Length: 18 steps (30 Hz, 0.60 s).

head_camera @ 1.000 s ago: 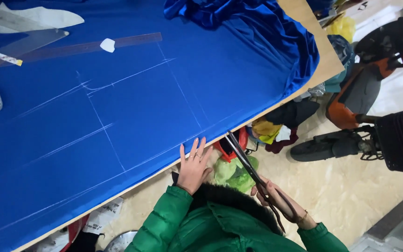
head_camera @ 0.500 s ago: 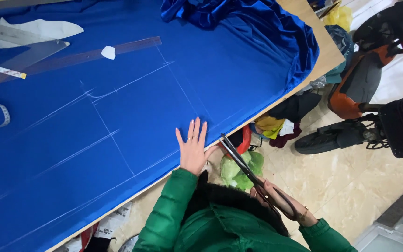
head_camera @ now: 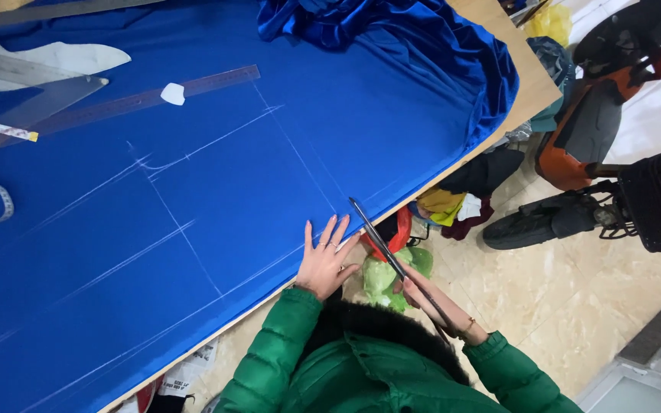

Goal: The person uses shears to cut a large piece of blue fabric laid out on a wooden table, following white chalk lines. The person cuts along the marked edges to separate a rectangular section, then folds the cut piece of fabric.

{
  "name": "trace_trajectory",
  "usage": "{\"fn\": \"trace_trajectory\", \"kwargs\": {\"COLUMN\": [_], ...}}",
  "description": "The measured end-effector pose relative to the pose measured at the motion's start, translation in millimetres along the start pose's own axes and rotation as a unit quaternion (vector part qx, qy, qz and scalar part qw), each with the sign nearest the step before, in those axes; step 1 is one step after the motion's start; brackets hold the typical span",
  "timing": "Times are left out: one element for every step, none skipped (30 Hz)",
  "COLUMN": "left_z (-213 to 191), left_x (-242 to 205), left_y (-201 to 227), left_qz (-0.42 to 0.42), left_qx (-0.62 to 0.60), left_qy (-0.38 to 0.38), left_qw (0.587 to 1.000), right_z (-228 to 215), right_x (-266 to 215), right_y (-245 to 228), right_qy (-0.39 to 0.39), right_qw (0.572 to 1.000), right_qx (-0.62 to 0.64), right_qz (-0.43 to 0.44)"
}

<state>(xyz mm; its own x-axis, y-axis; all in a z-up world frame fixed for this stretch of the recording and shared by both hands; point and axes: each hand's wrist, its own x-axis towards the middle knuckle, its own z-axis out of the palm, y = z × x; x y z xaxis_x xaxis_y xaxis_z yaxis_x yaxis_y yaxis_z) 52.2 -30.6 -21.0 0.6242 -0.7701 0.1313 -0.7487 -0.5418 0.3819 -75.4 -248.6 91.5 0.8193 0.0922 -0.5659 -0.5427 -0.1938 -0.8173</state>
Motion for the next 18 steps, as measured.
{"fn": "trace_trajectory", "kwargs": {"left_z": [1.8,3.5,5.3,3.7,2.5,1.4,0.5,-0.5,-1.2,-0.9,-0.8,-0.6,0.8,2.2,3.4,1.6,0.1,-1.5], "left_x": [0.1,0.2,1.3,1.8,1.0,0.2,0.3,0.5,1.1,1.6,1.5,1.4,0.8,0.3,0.4,1.1,1.1,1.0], "left_y": [-0.2,-0.5,-0.7,-1.2,-0.6,0.0,0.3,0.6,1.5,1.6,1.4,1.2,0.7,0.4,-0.3,0.2,0.7,1.1], "left_qz": [-0.001,0.002,0.004,0.004,0.01,0.016,0.016,0.016,0.017,0.018,0.019,0.021,0.022,0.023,0.024,0.026,0.026,0.026], "left_qx": [0.001,0.009,0.017,0.017,0.026,0.034,0.034,0.042,0.049,0.049,0.051,0.052,0.052,0.053,0.054,0.054,0.053,0.051], "left_qy": [0.0,-0.005,-0.01,-0.01,-0.003,0.003,0.003,0.008,0.013,0.013,0.012,0.01,0.01,0.012,0.015,0.015,0.021,0.027], "left_qw": [1.0,1.0,1.0,1.0,1.0,0.999,0.999,0.999,0.999,0.999,0.998,0.998,0.998,0.998,0.998,0.998,0.998,0.998], "right_z": [0.6,1.3,1.3,0.7,0.6,0.6,-0.5,-1.7,-3.3,-1.7,0.6,2.9,4.6,6.2,7.5,8.1,9.3,10.6], "right_x": [4.9,9.8,14.8,18.5,20.8,23.2,27.9,32.6,36.7,33.0,29.5,25.9,25.3,24.7,24.5,23.3,21.8,20.3], "right_y": [4.1,8.1,11.8,16.3,21.4,26.6,38.4,50.2,62.1,50.5,39.1,27.8,20.9,14.0,6.8,2.6,-1.3,-5.2], "right_qy": [-0.001,0.003,0.007,0.007,0.018,0.029,0.03,0.033,0.037,0.038,0.051,0.063,0.065,0.067,0.07,0.071,0.067,0.064], "right_qw": [1.0,1.0,0.999,0.999,0.999,0.998,0.998,0.997,0.997,0.997,0.996,0.996,0.996,0.996,0.996,0.996,0.996,0.997], "right_qx": [0.0,-0.016,-0.033,-0.033,-0.045,-0.056,-0.056,-0.056,-0.056,-0.056,-0.05,-0.044,-0.043,-0.03,-0.017,-0.016,-0.018,-0.02], "right_qz": [0.0,-0.007,-0.014,-0.014,0.006,0.026,0.026,0.033,0.039,0.039,0.046,0.054,0.054,0.056,0.056,0.056,0.05,0.044]}}
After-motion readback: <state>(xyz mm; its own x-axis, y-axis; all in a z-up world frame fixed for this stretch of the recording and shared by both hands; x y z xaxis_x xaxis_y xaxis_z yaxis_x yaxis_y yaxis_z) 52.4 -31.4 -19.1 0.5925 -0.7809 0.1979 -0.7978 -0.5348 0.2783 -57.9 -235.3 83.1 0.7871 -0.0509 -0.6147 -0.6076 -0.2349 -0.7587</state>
